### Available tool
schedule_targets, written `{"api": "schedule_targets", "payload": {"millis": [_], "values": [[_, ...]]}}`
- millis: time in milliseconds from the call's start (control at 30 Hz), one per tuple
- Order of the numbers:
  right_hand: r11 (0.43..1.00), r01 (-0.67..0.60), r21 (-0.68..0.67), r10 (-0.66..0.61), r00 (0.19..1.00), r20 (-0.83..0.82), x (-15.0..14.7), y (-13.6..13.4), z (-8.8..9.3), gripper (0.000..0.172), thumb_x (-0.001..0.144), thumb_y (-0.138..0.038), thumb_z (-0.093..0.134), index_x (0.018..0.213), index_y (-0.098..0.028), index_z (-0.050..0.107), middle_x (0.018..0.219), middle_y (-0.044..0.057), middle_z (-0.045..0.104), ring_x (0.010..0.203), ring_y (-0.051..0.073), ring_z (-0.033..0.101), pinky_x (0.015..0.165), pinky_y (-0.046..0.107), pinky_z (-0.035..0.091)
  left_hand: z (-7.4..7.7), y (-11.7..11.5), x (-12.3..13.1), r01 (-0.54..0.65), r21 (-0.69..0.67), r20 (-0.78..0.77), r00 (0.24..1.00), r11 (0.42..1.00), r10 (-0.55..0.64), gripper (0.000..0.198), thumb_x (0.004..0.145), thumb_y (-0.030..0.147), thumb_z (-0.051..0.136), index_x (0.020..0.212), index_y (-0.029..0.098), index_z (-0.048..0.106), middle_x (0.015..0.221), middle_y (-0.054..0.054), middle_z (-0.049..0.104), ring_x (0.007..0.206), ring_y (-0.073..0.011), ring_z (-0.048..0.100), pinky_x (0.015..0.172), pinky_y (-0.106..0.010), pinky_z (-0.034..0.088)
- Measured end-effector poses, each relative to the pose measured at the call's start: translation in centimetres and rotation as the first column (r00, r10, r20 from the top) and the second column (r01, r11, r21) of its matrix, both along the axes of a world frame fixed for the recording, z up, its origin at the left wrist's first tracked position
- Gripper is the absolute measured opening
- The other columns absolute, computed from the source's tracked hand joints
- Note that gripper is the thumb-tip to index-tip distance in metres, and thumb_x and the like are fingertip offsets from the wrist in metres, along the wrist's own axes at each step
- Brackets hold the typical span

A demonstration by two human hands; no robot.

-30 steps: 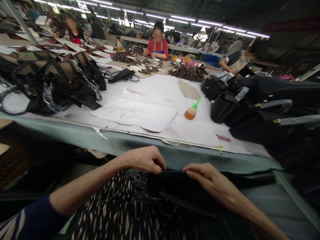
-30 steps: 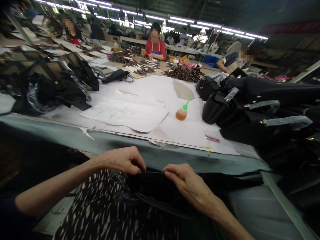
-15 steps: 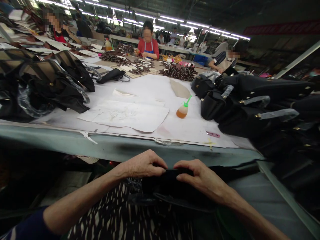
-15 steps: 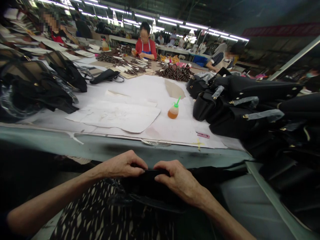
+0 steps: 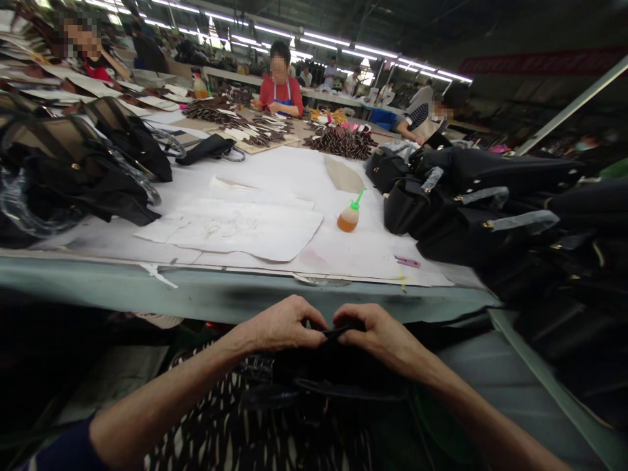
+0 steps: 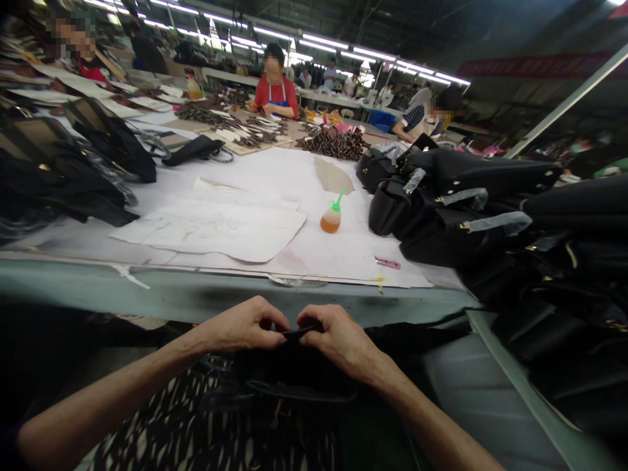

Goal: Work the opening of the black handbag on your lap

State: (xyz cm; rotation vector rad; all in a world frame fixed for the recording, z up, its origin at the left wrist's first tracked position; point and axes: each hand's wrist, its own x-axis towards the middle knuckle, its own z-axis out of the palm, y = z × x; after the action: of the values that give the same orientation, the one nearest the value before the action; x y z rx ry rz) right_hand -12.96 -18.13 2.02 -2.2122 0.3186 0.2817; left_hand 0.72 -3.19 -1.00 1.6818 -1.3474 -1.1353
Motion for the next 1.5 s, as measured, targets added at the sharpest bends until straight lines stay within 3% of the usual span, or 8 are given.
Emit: {"api": "schedule_targets", "payload": {"millis": [167, 267, 500, 767, 967, 1167, 1500], "values": [[0.999, -0.009, -0.049, 0.006, 0.998, -0.063, 0.5, 0.0, -0.1, 0.018, 0.070, -0.021, 0.052, 0.083, -0.020, 0.064, 0.078, -0.002, 0.063, 0.074, 0.015, 0.054, 0.062, 0.023, 0.037, -0.1, -0.1, 0.1, -0.011, 0.006, 0.002, 1.000, 1.000, 0.011, 0.027, 0.068, 0.027, 0.058, 0.090, 0.017, 0.070, 0.056, 0.004, 0.050, 0.051, -0.0083, 0.040, 0.044, -0.016, 0.027], [0.999, -0.015, -0.052, 0.011, 0.997, -0.077, 0.7, -0.2, 0.0, 0.018, 0.069, -0.021, 0.054, 0.083, -0.021, 0.064, 0.077, -0.003, 0.063, 0.074, 0.016, 0.053, 0.062, 0.022, 0.036, -0.4, 0.1, 0.3, -0.046, 0.029, -0.086, 0.995, 0.999, 0.048, 0.027, 0.068, 0.028, 0.058, 0.090, 0.016, 0.070, 0.059, 0.004, 0.052, 0.053, -0.0088, 0.041, 0.046, -0.016, 0.029], [0.990, -0.003, 0.144, 0.018, 0.994, -0.106, 0.9, -0.9, 0.1, 0.022, 0.068, -0.024, 0.058, 0.088, -0.020, 0.065, 0.081, -0.003, 0.064, 0.076, 0.016, 0.054, 0.066, 0.023, 0.039, -1.8, 0.0, 1.5, -0.059, 0.155, -0.352, 0.929, 0.986, 0.111, 0.030, 0.066, 0.028, 0.060, 0.091, 0.015, 0.070, 0.063, 0.001, 0.057, 0.054, -0.0099, 0.046, 0.049, -0.017, 0.035], [0.955, 0.056, 0.291, -0.010, 0.987, -0.159, 1.6, -1.6, -0.8, 0.020, 0.071, -0.023, 0.056, 0.084, -0.016, 0.069, 0.066, -0.002, 0.062, 0.059, 0.011, 0.049, 0.056, 0.021, 0.035, -2.8, -0.5, 2.0, -0.074, 0.202, -0.531, 0.829, 0.977, 0.173, 0.028, 0.064, 0.030, 0.064, 0.084, 0.012, 0.071, 0.056, 0.001, 0.057, 0.046, -0.0075, 0.043, 0.043, -0.017, 0.031], [0.911, 0.123, 0.394, -0.035, 0.974, -0.223, 2.0, -2.4, -1.5, 0.025, 0.069, -0.024, 0.060, 0.091, -0.018, 0.070, 0.068, -0.002, 0.063, 0.060, 0.012, 0.050, 0.057, 0.021, 0.037, -4.8, -1.3, 2.1, -0.127, 0.205, -0.615, 0.755, 0.971, 0.228, 0.025, 0.061, 0.031, 0.067, 0.075, 0.010, 0.071, 0.049, 0.001, 0.055, 0.041, -0.0067, 0.039, 0.042, -0.019, 0.028], [0.943, 0.100, 0.317, -0.034, 0.978, -0.205, 2.1, -2.9, -1.8, 0.025, 0.074, -0.029, 0.057, 0.092, -0.018, 0.070, 0.066, -0.002, 0.059, 0.060, 0.011, 0.045, 0.054, 0.021, 0.031, -5.3, -1.9, 2.1, -0.179, 0.280, -0.628, 0.709, 0.943, 0.321, 0.024, 0.054, 0.029, 0.070, 0.069, 0.011, 0.071, 0.045, 0.002, 0.054, 0.039, -0.0075, 0.038, 0.041, -0.021, 0.026], [0.954, 0.033, 0.297, 0.023, 0.983, -0.185, 2.7, -3.2, -2.5, 0.020, 0.076, -0.029, 0.055, 0.085, -0.015, 0.068, 0.064, -0.002, 0.056, 0.059, 0.011, 0.044, 0.055, 0.022, 0.031, -5.8, -2.0, 2.2, -0.179, 0.281, -0.665, 0.672, 0.943, 0.326, 0.022, 0.054, 0.029, 0.071, 0.067, 0.011, 0.070, 0.046, 0.002, 0.056, 0.039, -0.0069, 0.039, 0.041, -0.020, 0.026]]}}
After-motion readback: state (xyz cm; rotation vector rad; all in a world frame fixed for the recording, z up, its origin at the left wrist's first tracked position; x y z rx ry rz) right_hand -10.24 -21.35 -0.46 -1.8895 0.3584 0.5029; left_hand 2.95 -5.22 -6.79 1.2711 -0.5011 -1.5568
